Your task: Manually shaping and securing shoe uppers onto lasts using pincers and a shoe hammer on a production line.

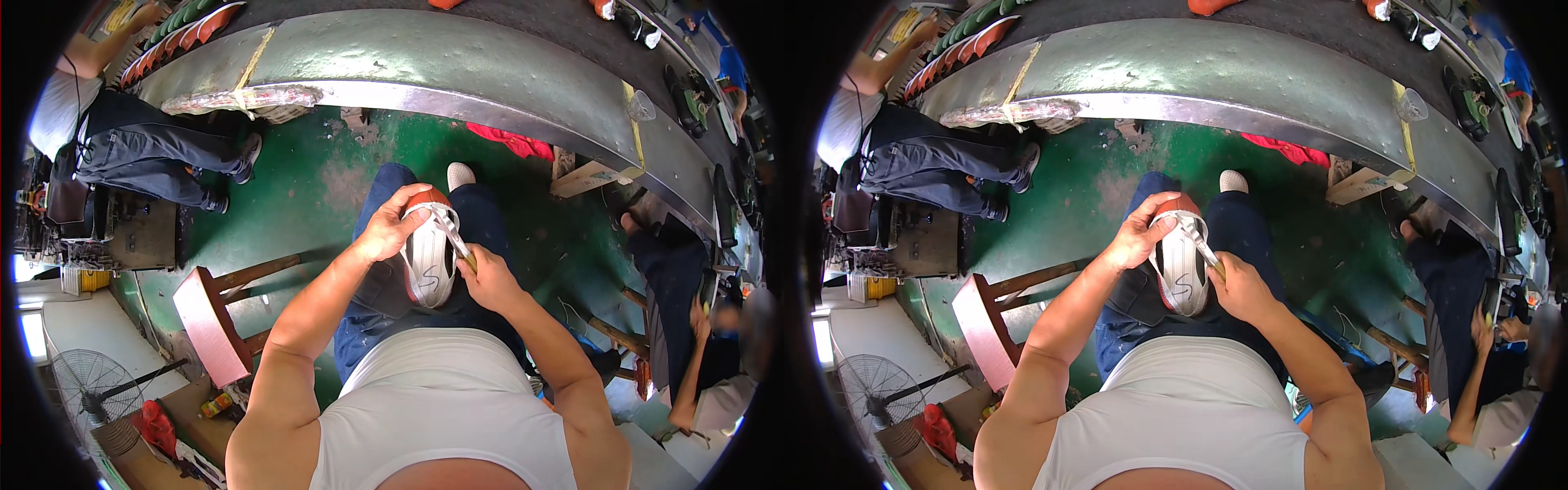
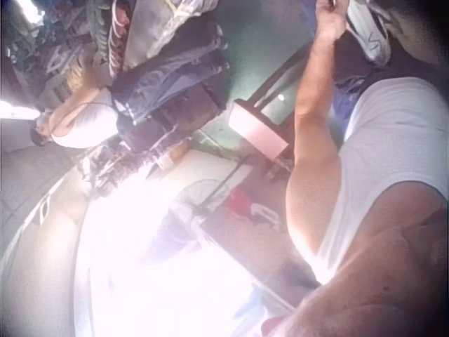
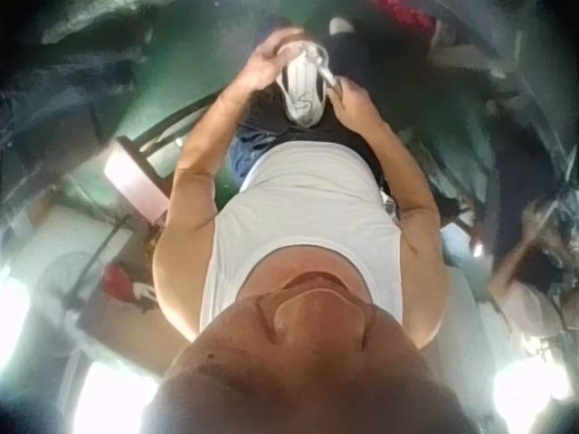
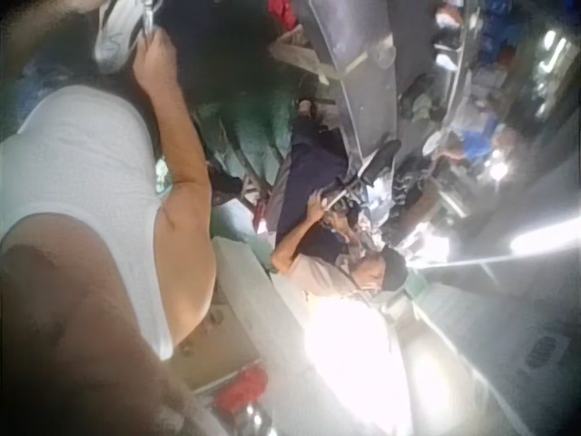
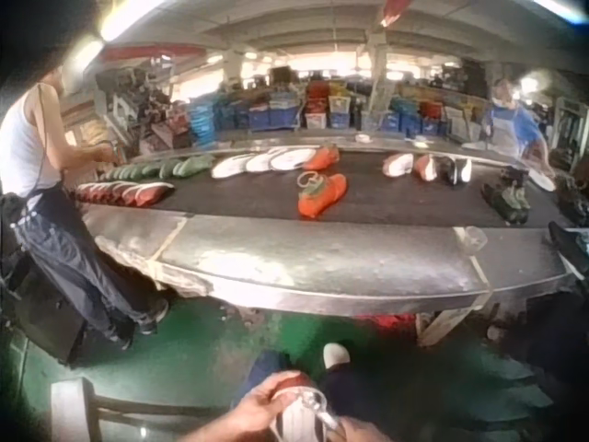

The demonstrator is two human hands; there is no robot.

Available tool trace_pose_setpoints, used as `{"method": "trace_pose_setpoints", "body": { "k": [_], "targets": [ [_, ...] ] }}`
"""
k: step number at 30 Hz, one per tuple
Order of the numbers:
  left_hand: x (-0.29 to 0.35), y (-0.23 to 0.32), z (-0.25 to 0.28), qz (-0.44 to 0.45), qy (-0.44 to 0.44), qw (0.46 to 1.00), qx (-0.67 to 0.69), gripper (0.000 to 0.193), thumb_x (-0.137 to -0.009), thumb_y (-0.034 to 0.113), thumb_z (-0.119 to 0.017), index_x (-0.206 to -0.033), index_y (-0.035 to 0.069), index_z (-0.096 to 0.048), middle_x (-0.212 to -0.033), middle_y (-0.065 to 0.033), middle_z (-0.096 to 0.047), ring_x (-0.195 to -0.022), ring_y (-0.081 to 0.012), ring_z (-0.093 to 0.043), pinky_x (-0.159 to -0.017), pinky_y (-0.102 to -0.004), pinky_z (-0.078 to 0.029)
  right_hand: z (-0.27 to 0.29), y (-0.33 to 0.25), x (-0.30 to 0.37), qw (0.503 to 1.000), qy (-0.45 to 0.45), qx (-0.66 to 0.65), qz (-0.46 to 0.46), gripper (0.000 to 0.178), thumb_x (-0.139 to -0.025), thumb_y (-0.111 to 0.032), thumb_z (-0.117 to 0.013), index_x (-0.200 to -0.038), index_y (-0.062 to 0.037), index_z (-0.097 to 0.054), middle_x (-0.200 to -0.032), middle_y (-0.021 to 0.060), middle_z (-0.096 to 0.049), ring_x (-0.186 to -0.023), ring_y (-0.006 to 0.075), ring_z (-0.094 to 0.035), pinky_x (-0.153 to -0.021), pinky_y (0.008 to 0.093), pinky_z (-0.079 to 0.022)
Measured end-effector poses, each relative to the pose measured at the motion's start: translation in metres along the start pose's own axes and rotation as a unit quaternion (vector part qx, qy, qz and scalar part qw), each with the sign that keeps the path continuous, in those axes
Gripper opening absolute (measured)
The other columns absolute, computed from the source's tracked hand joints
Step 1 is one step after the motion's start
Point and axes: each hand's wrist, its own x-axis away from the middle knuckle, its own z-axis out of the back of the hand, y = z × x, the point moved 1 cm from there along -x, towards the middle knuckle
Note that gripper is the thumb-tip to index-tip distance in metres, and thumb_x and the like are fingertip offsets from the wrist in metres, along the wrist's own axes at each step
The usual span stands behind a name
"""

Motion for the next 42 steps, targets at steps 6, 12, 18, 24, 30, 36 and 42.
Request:
{"method": "trace_pose_setpoints", "body": {
  "k": [6,12,18,24,30,36,42],
  "targets": [
    [0.001,0.013,-0.015,0.035,0.032,0.998,0.047,0.039,-0.096,0.013,-0.068,-0.133,0.006,-0.055,-0.117,-0.0065,-0.064,-0.108,-0.0145,-0.06,-0.096,-0.0302,-0.049,0.022,-0.044,0.013,0.971,-0.097,0.199,-0.089,0.018,-0.092,-0.008,-0.058,-0.103,0.0051,-0.051,-0.094,0.0262,-0.062,-0.084,0.0423,-0.067,-0.073,0.0481,-0.055],
    [-0.009,0.007,-0.016,0.055,0.069,0.995,0.054,0.035,-0.095,0.009,-0.068,-0.128,0.004,-0.055,-0.111,-0.0068,-0.066,-0.102,-0.0141,-0.062,-0.091,-0.0295,-0.051,0.038,-0.039,0.009,0.984,-0.1,0.138,-0.054,0.018,-0.092,-0.009,-0.058,-0.103,0.0049,-0.054,-0.092,0.0239,-0.066,-0.086,0.0393,-0.068,-0.073,0.045,-0.055],
    [-0.009,0.009,-0.017,0.022,-0.009,0.998,-0.06,0.042,-0.095,0.005,-0.067,-0.135,0.006,-0.052,-0.117,-0.0067,-0.066,-0.109,-0.0144,-0.061,-0.096,-0.0309,-0.051,0.064,-0.053,0.016,0.987,-0.037,-0.15,-0.045,0.025,-0.102,-0.022,-0.054,-0.104,0.0025,-0.057,-0.079,0.0145,-0.067,-0.073,0.0278,-0.068,-0.07,0.0375,-0.053],
    [0.004,0.008,-0.031,0.017,0.024,0.982,-0.188,0.048,-0.097,0.013,-0.066,-0.14,0.001,-0.048,-0.125,-0.0106,-0.063,-0.116,-0.0178,-0.058,-0.101,-0.0326,-0.048,0.037,-0.007,0.0,0.989,-0.002,-0.079,-0.126,0.025,-0.099,-0.021,-0.059,-0.11,0.0021,-0.058,-0.072,0.0063,-0.062,-0.07,0.0148,-0.064,-0.067,0.0316,-0.053],
    [0.02,-0.04,-0.024,0.116,-0.004,0.98,-0.161,0.044,-0.091,0.002,-0.053,-0.135,-0.003,-0.052,-0.116,-0.0096,-0.067,-0.106,-0.0153,-0.063,-0.094,-0.0298,-0.05,0.005,0.013,-0.003,0.973,0.065,-0.017,-0.221,0.061,-0.074,-0.035,-0.085,-0.109,0.0036,-0.054,-0.087,0.0174,-0.066,-0.082,0.0315,-0.068,-0.077,0.0392,-0.053],
    [0.034,-0.026,-0.026,0.223,-0.104,0.969,-0.023,0.081,-0.078,-0.002,-0.055,-0.155,0.006,-0.03,-0.133,-0.011,-0.057,-0.117,-0.019,-0.057,-0.101,-0.0292,-0.045,0.016,0.026,0.006,0.971,0.063,0.024,-0.231,0.043,-0.081,-0.02,-0.072,-0.112,0.0031,-0.053,-0.095,0.0221,-0.069,-0.094,0.0406,-0.068,-0.085,0.0445,-0.053],
    [0.053,-0.058,-0.042,0.133,-0.059,0.98,-0.132,0.103,-0.079,-0.002,-0.054,-0.158,0.003,0.011,-0.151,-0.0195,-0.038,-0.139,-0.0268,-0.039,-0.116,-0.0303,-0.028,0.071,0.015,0.043,0.987,-0.125,0.07,-0.068,0.048,-0.089,-0.011,-0.064,-0.133,0.005,-0.053,-0.101,0.0234,-0.067,-0.095,0.0423,-0.065,-0.087,0.0436,-0.052]
  ]
}}
